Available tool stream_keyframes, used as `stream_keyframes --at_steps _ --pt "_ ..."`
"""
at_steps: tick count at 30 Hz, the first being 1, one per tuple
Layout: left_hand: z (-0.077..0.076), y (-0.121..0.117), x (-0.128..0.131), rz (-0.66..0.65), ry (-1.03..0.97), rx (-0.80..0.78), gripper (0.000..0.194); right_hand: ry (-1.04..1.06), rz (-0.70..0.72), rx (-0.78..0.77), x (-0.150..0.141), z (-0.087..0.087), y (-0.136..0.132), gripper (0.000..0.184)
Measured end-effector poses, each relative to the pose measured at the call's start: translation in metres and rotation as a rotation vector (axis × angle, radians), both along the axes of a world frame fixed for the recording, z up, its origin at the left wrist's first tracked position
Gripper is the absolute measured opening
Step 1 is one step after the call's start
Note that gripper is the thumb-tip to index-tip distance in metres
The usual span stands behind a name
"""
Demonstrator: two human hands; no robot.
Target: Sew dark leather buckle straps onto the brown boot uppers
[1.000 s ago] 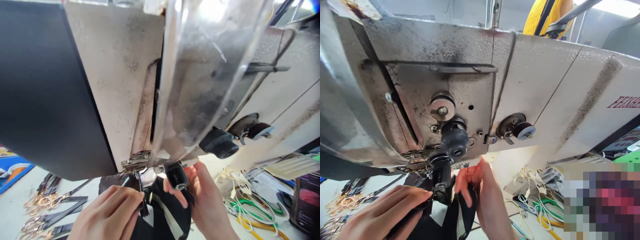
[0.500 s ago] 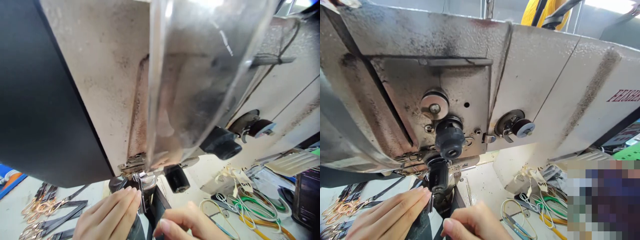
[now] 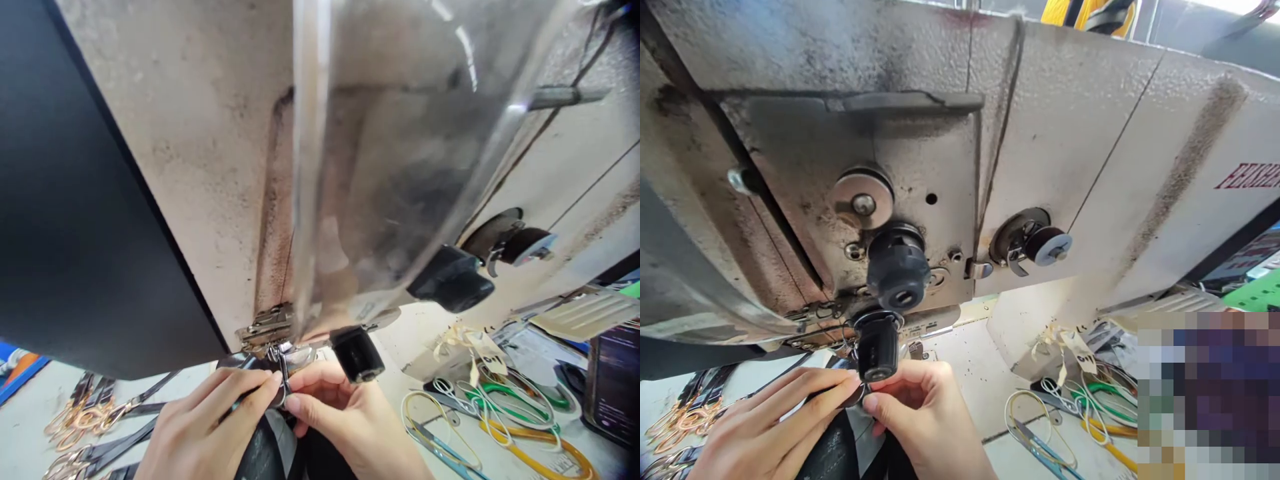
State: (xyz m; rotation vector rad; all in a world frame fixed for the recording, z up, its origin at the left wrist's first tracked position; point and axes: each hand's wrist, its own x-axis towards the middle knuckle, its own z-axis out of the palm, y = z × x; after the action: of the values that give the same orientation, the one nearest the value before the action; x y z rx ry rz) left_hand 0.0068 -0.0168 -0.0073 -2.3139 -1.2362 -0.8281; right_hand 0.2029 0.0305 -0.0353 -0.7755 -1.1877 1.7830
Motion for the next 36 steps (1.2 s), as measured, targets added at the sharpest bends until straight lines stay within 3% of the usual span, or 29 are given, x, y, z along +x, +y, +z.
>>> stream_keyframes --at_steps 3,5,8,13,16,22,29,31,34,36 --pt "-0.001 0.007 0.002 -0.055 -0.166 -0.043 0.020 -0.084 -0.103 0.199 0.001 -0.009 -0.002 0.016" --pt "-0.003 0.009 0.004 -0.007 -0.252 -0.103 0.014 -0.201 -0.180 0.346 0.002 -0.011 -0.003 0.010" --pt "-0.006 0.010 0.006 0.065 -0.288 -0.141 0.010 -0.327 -0.253 0.500 0.003 -0.006 -0.005 0.011" --pt "-0.008 0.012 0.005 0.009 -0.287 -0.094 0.011 -0.392 -0.233 0.652 0.006 0.007 -0.008 0.019" --pt "-0.008 0.012 0.007 0.035 -0.286 -0.093 0.011 -0.384 -0.183 0.618 0.009 0.012 -0.005 0.018" --pt "-0.007 0.012 0.008 0.043 -0.325 -0.141 0.014 -0.144 0.186 0.216 0.014 0.012 0.018 0.034" --pt "-0.009 0.008 0.006 0.036 -0.349 -0.130 0.012 -0.226 0.127 0.216 0.007 0.011 0.021 0.039" --pt "-0.009 0.008 0.007 0.039 -0.326 -0.099 0.010 -0.260 0.003 0.313 0.005 0.010 0.016 0.030" --pt "-0.010 0.008 0.007 0.067 -0.291 -0.060 0.010 -0.284 -0.215 0.616 0.003 0.006 0.010 0.013" --pt "-0.010 0.009 0.006 0.086 -0.279 -0.050 0.010 -0.286 -0.258 0.812 0.003 0.004 0.008 0.018"
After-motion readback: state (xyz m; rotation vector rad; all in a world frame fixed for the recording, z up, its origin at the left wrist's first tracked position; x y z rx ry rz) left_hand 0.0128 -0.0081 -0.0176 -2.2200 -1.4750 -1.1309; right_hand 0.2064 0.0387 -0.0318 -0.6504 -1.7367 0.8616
